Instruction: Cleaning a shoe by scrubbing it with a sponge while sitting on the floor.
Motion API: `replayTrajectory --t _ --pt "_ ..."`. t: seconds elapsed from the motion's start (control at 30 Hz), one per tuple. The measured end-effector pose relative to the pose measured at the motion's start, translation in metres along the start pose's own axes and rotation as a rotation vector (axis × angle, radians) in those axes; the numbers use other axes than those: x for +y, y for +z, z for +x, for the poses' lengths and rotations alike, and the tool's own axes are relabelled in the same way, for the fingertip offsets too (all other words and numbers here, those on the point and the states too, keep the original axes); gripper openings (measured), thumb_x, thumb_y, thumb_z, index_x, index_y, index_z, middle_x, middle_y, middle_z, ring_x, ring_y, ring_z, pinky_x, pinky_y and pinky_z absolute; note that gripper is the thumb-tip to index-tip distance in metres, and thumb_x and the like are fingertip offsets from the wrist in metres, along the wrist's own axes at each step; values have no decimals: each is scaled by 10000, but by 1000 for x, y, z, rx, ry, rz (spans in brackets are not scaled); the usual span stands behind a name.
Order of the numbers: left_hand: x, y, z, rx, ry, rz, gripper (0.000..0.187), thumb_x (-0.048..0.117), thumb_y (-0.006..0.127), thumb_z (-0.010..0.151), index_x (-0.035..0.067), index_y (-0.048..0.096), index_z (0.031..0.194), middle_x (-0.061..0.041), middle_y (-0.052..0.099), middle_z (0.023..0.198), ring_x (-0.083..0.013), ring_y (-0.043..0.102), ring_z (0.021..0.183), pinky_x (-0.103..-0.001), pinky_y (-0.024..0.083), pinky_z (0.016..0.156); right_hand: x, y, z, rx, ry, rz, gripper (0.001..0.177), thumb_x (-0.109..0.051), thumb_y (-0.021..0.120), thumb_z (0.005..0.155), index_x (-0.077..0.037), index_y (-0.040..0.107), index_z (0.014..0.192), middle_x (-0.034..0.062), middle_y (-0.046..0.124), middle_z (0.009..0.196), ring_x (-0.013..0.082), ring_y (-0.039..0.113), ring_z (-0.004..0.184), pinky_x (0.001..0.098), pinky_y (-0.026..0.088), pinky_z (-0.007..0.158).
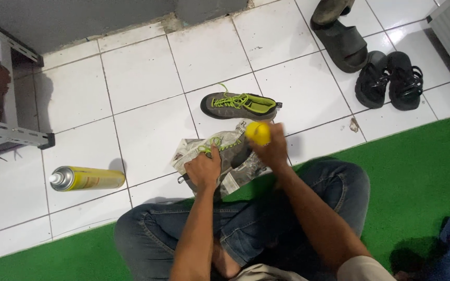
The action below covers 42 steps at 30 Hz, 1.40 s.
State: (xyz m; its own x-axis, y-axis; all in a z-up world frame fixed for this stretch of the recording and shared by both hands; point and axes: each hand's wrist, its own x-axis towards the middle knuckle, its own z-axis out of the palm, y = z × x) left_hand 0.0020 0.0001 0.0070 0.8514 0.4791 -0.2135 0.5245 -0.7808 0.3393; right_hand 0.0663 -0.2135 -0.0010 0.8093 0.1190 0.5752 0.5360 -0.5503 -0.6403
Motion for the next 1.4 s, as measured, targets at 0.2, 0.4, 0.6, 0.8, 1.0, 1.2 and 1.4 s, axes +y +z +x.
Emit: replayTrajectory --t 0.2,0.4,0.6,0.8,1.0,1.2,1.4 --pt "-3 3 3 10 36 29 738 612 309 1047 65 719 768 -168 701 648 -332 735 701 -508 458 951 29 -3 -10 35 220 156 625 -243 953 742 -31 626 1231 153 587 1051 360 619 929 476 508 797" --pt "-4 -1 8 -67 17 33 727 585 310 1052 43 734 818 -194 720 703 -349 737 726 -485 475 898 -77 -18 -11 -125 334 819 551 -375 926 667 -62 690 1055 96 678 901 242 643 805 432 549 765" --pt "-5 3 7 -93 -17 26 763 613 284 1034 30 751 881 -213 749 795 -375 745 803 -482 463 904 5 5 -24 -84 75 407 582 -349 991 645 -75 705 1071 116 590 919 297 588 764 405 480 747" --pt "2 -12 0 -99 -36 26 768 607 270 1046 37 757 879 -218 749 797 -359 743 784 -466 472 897 48 7 -24 55 326 161 712 -543 997 577 -112 715 1068 69 598 927 263 631 846 362 519 805" --pt "-4 4 3 -6 -42 26 747 603 298 1044 61 735 776 -177 721 692 -337 726 686 -445 473 830 11 -1 -11 90 143 56 668 -441 960 725 -66 634 1171 122 573 990 302 628 872 399 539 784" --pt "-8 26 4 127 -44 2 680 575 367 1040 99 698 684 -126 676 585 -280 698 611 -422 412 950 -15 11 -17 -118 -95 29 583 -265 955 681 -48 656 1132 135 598 935 351 614 805 440 533 735" --pt "-7 27 -3 195 -18 -27 671 554 380 1046 104 649 628 -122 632 534 -279 673 566 -448 415 972 -20 11 -26 -252 -256 -71 634 -446 902 696 -83 663 1159 132 621 989 358 637 872 438 552 742"
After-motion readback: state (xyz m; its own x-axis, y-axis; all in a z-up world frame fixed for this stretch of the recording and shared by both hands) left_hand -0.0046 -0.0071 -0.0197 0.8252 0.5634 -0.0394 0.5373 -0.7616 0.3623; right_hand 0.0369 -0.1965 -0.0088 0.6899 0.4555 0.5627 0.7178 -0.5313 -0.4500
